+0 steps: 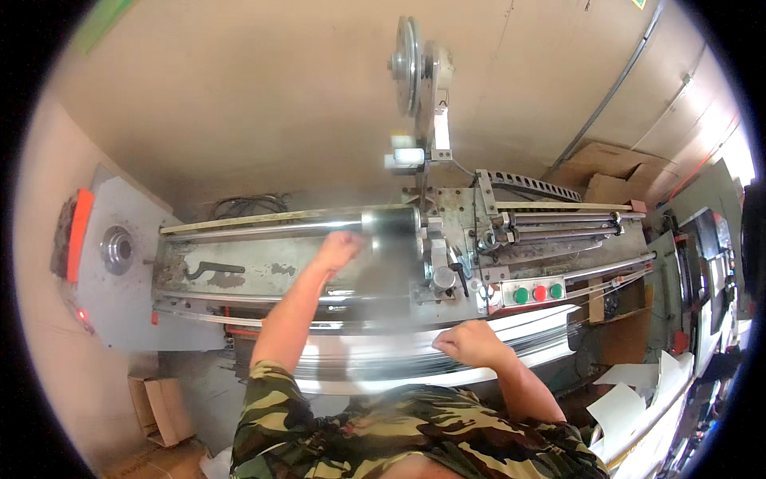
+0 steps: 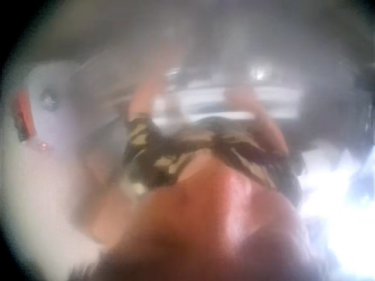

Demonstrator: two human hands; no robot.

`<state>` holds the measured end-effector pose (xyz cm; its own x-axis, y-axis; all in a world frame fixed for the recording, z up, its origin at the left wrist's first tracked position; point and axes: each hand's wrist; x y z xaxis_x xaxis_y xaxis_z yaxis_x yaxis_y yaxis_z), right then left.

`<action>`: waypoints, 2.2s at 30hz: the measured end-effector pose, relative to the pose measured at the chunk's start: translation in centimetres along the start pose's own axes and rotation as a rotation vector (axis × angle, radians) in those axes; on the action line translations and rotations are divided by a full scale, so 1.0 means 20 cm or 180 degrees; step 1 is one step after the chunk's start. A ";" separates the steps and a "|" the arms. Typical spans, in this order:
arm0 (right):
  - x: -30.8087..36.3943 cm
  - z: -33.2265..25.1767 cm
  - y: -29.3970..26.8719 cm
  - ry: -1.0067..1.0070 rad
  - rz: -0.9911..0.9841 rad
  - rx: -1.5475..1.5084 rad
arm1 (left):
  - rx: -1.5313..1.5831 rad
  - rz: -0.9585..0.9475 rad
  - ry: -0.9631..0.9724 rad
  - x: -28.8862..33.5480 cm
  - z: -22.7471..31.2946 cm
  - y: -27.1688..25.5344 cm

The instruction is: The person operates a large industrial fabric or paper rolling machine, handling sheets of material and adjusting the rollers by hand.

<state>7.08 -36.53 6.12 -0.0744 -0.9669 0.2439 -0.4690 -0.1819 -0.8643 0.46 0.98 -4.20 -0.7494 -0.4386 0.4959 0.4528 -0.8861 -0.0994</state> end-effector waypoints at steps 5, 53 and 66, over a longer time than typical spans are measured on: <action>0.04 0.09 -0.14 -0.0083 0.0932 -0.0304 | -0.0355 0.0216 -0.0312 0.16 0.36 0.07; -0.53 0.79 -0.63 0.0307 0.0931 -0.0420 | -0.3364 0.0721 0.1152 0.06 0.68 0.33; -0.60 0.86 -0.37 0.0121 0.2214 -0.0099 | -0.4343 0.1422 0.1870 0.37 0.54 0.47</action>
<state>26.66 -26.63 1.99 -0.3972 -0.8499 -0.3462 -0.3261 0.4833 -0.8125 4.43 -8.96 7.74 -0.9035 -0.4010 -0.1513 0.1601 0.0117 -0.9870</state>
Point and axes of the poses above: each hand's wrist, its own x-axis away from the middle knuckle, its own y-axis out of the palm, z = x × y, and after that the axes turned 11 degrees about -y, right-handed
